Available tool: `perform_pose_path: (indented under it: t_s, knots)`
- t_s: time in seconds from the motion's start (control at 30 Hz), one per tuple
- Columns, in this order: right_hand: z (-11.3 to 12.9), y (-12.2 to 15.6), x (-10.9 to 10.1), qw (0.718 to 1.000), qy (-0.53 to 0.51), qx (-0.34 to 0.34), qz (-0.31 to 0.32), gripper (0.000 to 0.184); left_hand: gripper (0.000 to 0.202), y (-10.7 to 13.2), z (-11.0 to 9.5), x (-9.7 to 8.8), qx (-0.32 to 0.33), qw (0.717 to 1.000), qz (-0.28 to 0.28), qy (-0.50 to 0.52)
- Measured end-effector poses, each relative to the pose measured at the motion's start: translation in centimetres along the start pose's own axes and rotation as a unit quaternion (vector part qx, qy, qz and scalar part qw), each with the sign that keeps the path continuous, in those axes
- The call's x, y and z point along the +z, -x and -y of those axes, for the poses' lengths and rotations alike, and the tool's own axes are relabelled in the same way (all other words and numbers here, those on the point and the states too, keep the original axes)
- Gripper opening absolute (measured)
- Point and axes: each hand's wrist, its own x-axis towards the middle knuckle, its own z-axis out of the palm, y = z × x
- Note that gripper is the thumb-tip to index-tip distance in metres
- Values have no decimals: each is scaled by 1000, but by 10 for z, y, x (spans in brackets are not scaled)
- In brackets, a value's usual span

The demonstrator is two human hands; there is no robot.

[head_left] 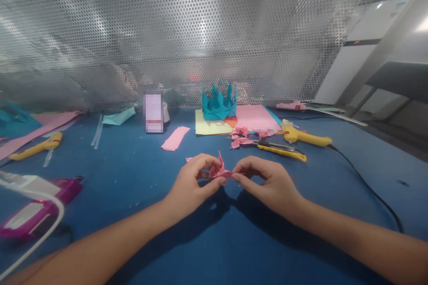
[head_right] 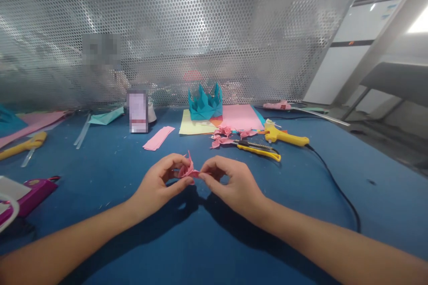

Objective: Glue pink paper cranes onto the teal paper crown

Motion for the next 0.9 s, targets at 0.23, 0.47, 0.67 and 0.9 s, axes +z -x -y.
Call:
perform_pose_path:
  t_s: [0.23,0.47,0.67,0.9]
  knots:
    - [-6,1,1,1000,-6,4,-5,7,13,-1,0,-1,36,998,24,-53]
    - [-7,-1,1,1000,-2,6,-5,8,18,-5,1,-2,3,998,57,-28]
    - [-6,-1,0,1000,-9,-3,4,7,19,-5,0,-1,11,997,72,-16]
    - [-4,0,-2,1000,-6,-25,-5,5,18,-5,-1,-1,13,996,83,-8]
